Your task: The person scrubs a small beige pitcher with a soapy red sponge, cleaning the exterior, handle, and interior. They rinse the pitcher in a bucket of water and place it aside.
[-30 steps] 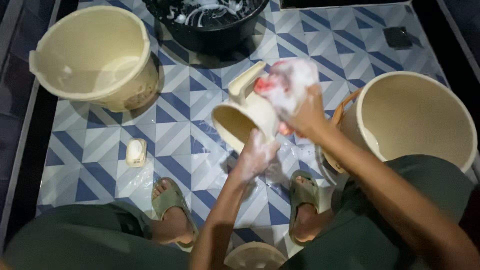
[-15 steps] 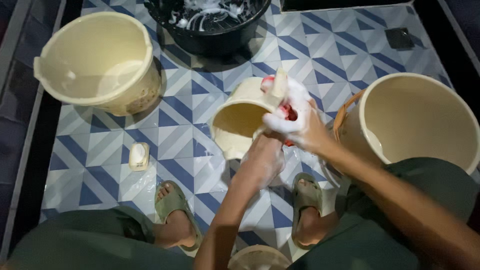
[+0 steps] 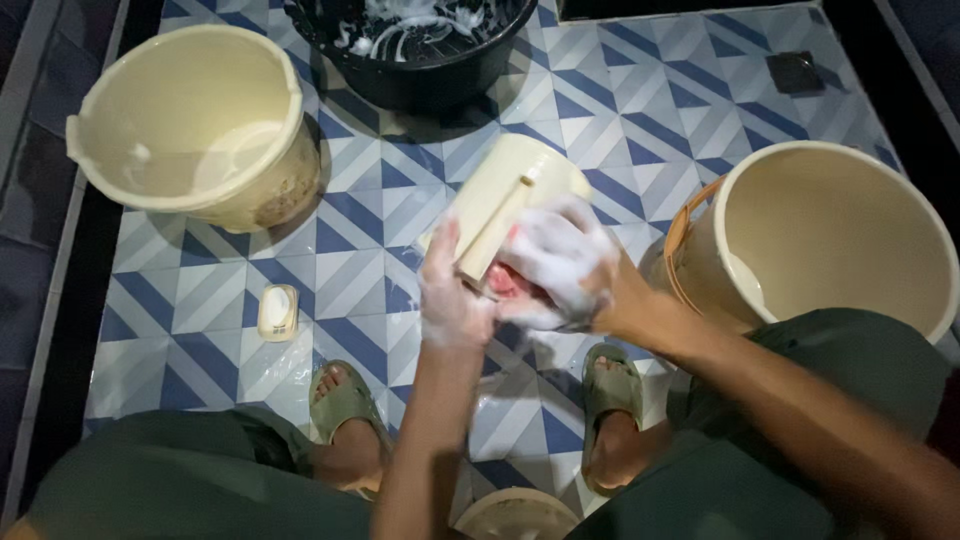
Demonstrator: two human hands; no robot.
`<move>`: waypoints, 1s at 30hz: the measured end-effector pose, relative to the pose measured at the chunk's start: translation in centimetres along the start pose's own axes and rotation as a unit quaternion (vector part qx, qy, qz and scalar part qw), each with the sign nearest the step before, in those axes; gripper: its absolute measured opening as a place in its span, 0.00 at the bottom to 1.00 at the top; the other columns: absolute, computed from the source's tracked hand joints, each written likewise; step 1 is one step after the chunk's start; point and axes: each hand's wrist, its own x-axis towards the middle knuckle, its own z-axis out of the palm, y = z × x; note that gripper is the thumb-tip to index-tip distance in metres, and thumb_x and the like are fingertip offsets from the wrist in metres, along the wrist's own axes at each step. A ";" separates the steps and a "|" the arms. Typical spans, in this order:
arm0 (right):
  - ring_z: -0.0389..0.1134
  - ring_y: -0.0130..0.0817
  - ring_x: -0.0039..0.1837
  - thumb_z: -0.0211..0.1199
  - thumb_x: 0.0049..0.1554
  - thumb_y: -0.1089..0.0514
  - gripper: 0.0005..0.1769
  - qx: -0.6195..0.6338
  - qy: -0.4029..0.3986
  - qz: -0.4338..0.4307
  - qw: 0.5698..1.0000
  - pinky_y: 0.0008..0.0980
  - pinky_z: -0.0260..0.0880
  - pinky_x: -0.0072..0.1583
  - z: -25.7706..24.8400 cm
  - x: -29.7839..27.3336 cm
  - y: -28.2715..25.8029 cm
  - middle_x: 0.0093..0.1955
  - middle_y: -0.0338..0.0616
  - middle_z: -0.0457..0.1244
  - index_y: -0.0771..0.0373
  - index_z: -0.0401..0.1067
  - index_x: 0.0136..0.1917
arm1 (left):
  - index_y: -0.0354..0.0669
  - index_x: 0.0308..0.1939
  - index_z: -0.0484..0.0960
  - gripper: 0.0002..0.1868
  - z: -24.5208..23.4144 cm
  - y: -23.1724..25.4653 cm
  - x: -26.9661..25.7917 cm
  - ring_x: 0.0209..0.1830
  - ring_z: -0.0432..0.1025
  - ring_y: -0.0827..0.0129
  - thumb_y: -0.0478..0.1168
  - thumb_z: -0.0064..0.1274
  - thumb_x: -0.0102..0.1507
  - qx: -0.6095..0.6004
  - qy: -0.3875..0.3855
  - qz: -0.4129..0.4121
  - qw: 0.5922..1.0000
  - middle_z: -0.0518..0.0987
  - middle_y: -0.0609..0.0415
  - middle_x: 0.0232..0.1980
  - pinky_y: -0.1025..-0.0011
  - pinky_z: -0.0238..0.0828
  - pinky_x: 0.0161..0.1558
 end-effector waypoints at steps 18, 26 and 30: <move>0.70 0.39 0.49 0.62 0.55 0.63 0.04 0.060 0.101 0.114 0.987 0.40 0.71 0.53 -2.6 3.8 0.7 0.47 0.47 0.68 0.66 0.73 0.45 | 0.30 0.73 0.63 0.22 0.0 -4.1 0.2 0.55 0.73 0.47 0.44 0.34 0.83 -0.242 -0.283 -0.079 0.925 0.73 0.33 0.62 0.54 0.77 0.47; 0.69 0.50 0.54 0.66 0.52 0.58 0.11 0.082 0.036 0.027 0.996 0.46 0.71 0.56 1.6 -0.2 3.3 0.50 0.51 0.67 0.65 0.73 0.48 | 0.39 0.57 0.70 0.17 -2.0 -2.7 0.1 0.46 0.79 0.62 0.37 0.41 0.65 0.103 0.067 0.028 0.992 0.78 0.48 0.51 0.60 0.82 0.40; 0.69 0.50 0.54 0.64 0.55 0.59 0.10 0.089 0.051 0.115 0.988 0.44 0.71 0.57 1.0 -0.7 5.0 0.52 0.52 0.67 0.64 0.73 0.50 | 0.24 0.48 0.72 0.04 -3.1 -3.1 0.9 0.42 0.72 0.60 0.21 0.47 0.70 0.111 -0.071 0.085 0.988 0.73 0.43 0.45 0.60 0.77 0.45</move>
